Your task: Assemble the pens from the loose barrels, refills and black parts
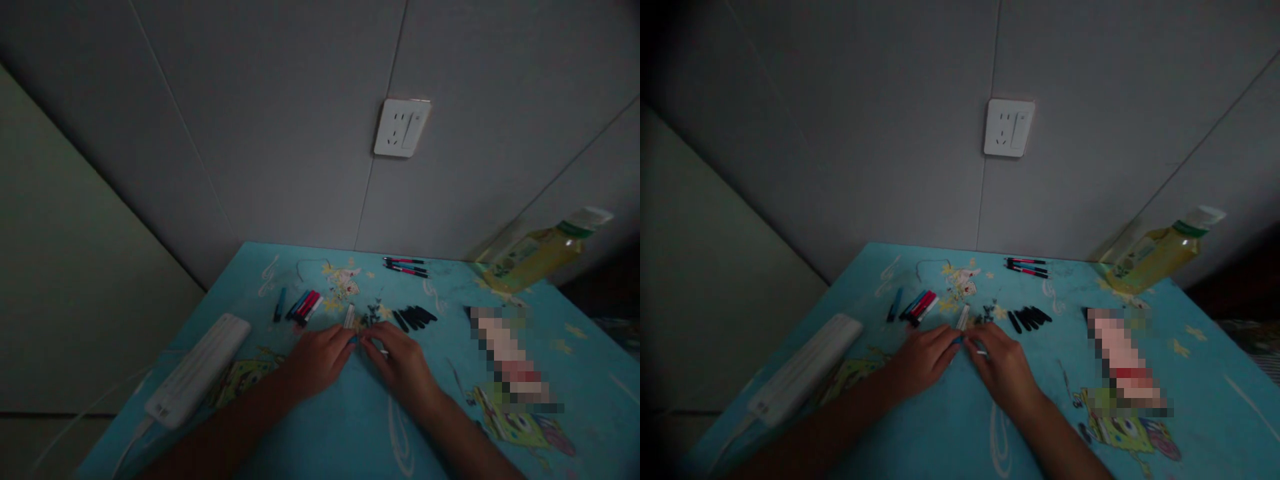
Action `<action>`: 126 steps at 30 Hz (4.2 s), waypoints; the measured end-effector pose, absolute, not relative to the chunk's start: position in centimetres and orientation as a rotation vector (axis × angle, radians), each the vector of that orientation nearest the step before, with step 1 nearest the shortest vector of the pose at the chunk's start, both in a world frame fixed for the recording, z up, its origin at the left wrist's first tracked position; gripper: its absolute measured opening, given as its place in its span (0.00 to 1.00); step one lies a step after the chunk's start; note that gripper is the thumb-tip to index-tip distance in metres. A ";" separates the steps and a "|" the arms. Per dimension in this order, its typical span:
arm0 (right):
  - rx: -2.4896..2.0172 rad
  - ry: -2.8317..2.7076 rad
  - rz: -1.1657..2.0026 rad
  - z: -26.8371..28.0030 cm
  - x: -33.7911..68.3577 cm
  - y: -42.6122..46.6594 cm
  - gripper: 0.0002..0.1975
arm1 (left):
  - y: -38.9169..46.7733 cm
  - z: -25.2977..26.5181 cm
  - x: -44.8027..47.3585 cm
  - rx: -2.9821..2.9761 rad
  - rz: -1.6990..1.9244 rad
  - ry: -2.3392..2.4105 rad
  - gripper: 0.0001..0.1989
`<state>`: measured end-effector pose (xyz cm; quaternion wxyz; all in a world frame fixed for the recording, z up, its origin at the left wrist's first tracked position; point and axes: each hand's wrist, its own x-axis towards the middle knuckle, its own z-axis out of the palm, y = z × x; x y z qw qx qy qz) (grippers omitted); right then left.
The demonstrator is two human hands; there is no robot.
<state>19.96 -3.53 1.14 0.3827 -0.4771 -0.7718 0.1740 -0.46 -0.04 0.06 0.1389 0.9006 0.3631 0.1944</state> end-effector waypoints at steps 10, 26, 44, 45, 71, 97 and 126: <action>-1.231 -2.158 0.436 0.6 20.5 -3.5 0.25 | 0.3 -0.5 -0.6 2.654 0.566 1.046 0.14; -1.150 -1.976 0.633 0.9 20.4 -3.3 0.08 | -0.3 -0.5 -0.2 2.308 0.660 0.885 0.11; -1.395 -2.050 0.403 2.2 21.1 -3.0 0.17 | 0.4 0.4 -0.1 1.376 0.730 0.803 0.15; -1.379 -2.087 0.387 2.2 21.1 -3.0 0.18 | 0.5 0.2 -0.1 1.551 0.723 0.851 0.14; -1.435 -2.251 0.115 2.0 21.8 -2.7 0.10 | 2.1 0.1 -1.8 2.623 0.521 1.170 0.12; -1.366 -2.165 0.330 0.3 20.5 -2.9 0.08 | 0.9 0.3 -1.5 2.882 0.374 1.050 0.07; -1.556 -2.012 0.389 0.5 21.1 -2.4 0.08 | 1.7 1.1 -1.9 2.783 0.276 1.233 0.11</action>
